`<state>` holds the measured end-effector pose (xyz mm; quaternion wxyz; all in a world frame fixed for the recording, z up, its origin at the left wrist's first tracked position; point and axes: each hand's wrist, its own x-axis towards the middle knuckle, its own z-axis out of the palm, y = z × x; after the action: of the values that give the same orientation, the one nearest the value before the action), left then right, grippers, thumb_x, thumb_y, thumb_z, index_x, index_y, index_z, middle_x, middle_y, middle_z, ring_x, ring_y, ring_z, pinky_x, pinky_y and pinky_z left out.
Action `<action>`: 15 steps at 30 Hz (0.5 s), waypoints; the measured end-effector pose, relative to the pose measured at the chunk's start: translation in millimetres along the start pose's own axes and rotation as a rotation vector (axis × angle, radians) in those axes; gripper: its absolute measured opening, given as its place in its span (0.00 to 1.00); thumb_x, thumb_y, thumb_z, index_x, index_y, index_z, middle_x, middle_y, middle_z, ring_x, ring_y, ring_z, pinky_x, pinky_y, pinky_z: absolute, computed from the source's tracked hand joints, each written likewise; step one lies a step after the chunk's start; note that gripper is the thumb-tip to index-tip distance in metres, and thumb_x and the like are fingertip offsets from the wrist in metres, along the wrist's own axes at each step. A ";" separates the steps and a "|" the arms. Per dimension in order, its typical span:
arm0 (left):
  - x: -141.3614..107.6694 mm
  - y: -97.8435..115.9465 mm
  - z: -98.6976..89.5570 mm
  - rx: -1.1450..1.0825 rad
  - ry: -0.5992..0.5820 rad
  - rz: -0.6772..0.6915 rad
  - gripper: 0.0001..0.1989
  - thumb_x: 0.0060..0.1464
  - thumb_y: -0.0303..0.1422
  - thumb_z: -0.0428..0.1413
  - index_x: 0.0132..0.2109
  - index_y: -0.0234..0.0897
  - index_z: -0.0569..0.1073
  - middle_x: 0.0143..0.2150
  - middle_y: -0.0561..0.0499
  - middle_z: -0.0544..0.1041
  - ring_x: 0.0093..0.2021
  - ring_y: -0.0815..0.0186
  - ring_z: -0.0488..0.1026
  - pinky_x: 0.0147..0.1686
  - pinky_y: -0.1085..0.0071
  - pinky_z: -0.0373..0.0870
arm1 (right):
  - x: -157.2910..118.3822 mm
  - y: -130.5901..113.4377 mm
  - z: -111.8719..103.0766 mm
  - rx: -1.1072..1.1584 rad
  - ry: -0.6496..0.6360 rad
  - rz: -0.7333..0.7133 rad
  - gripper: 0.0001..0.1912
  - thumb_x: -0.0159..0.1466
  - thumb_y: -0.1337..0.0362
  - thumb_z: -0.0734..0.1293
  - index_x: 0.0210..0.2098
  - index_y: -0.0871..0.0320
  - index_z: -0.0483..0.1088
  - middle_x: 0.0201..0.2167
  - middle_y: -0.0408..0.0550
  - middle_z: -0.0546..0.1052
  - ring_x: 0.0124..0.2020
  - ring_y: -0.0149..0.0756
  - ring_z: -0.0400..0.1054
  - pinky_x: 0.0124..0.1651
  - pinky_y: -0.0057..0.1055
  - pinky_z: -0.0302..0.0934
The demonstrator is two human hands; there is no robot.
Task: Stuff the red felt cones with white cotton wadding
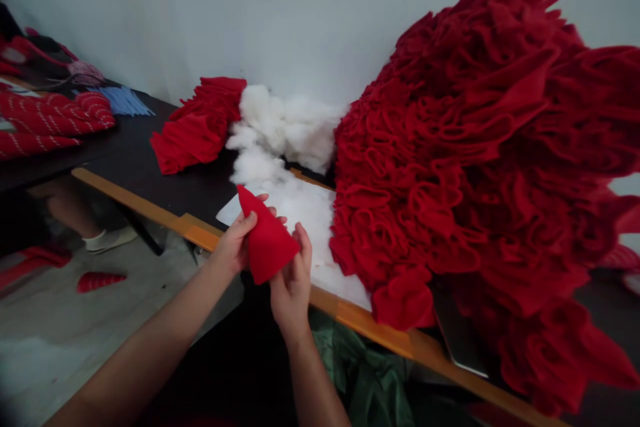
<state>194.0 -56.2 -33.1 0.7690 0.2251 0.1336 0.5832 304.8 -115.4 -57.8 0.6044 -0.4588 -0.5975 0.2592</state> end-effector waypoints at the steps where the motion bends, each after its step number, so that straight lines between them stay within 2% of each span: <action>1: 1.0 0.2 1.4 -0.013 0.021 0.002 0.20 0.48 0.35 0.60 0.50 0.42 0.67 0.38 0.52 0.74 0.42 0.61 0.75 0.47 0.61 0.68 | -2.4 0.8 -0.1 -0.055 0.045 -0.051 0.20 0.61 0.66 0.62 0.53 0.50 0.64 0.64 0.50 0.52 0.63 0.43 0.51 0.61 0.47 0.54; 4: 3.7 0.8 5.6 -0.037 0.105 -0.001 0.19 0.49 0.38 0.60 0.48 0.42 0.68 0.34 0.53 0.73 0.38 0.63 0.75 0.44 0.62 0.70 | -5.0 5.5 0.3 -0.184 0.061 -0.180 0.21 0.63 0.69 0.59 0.54 0.48 0.63 0.63 0.49 0.52 0.65 0.44 0.48 0.62 0.51 0.51; 6: 3.9 0.0 7.8 -0.050 0.128 -0.020 0.18 0.49 0.39 0.59 0.46 0.40 0.68 0.32 0.54 0.72 0.34 0.65 0.75 0.42 0.64 0.71 | -2.4 8.5 1.4 -0.251 -0.017 -0.203 0.22 0.63 0.69 0.58 0.56 0.49 0.61 0.65 0.50 0.49 0.65 0.45 0.47 0.61 0.51 0.52; 9: 0.7 -2.3 9.2 -0.095 0.100 -0.035 0.18 0.49 0.42 0.58 0.45 0.38 0.69 0.32 0.53 0.72 0.32 0.67 0.74 0.41 0.65 0.71 | 4.0 8.4 3.0 -0.324 -0.096 -0.209 0.23 0.63 0.67 0.58 0.58 0.51 0.58 0.64 0.53 0.48 0.64 0.47 0.48 0.60 0.51 0.53; 11: -2.3 -3.1 8.4 -0.119 0.081 -0.025 0.20 0.48 0.42 0.59 0.47 0.39 0.69 0.36 0.51 0.74 0.36 0.63 0.75 0.43 0.63 0.71 | 6.6 4.0 3.6 -0.373 -0.051 -0.228 0.21 0.63 0.68 0.58 0.56 0.53 0.60 0.63 0.55 0.51 0.62 0.46 0.51 0.59 0.51 0.55; 13: -3.9 -2.7 6.5 -0.125 0.098 -0.041 0.20 0.48 0.38 0.60 0.48 0.40 0.68 0.40 0.49 0.75 0.40 0.61 0.75 0.44 0.61 0.70 | 6.7 -2.4 4.3 -0.454 0.066 -0.261 0.18 0.62 0.69 0.59 0.51 0.54 0.64 0.59 0.56 0.54 0.59 0.46 0.54 0.55 0.49 0.59; 15: -2.9 -1.8 3.9 -0.136 0.157 -0.064 0.17 0.49 0.36 0.59 0.47 0.39 0.69 0.39 0.50 0.75 0.40 0.62 0.75 0.44 0.62 0.70 | 4.5 -8.1 6.4 -0.529 0.192 -0.300 0.16 0.61 0.69 0.60 0.49 0.54 0.66 0.51 0.55 0.58 0.53 0.44 0.58 0.50 0.47 0.62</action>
<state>196.5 -60.1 -30.8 0.7878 0.1216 0.1609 0.5820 297.4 -113.6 -49.4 0.5491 -0.5292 -0.6455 -0.0415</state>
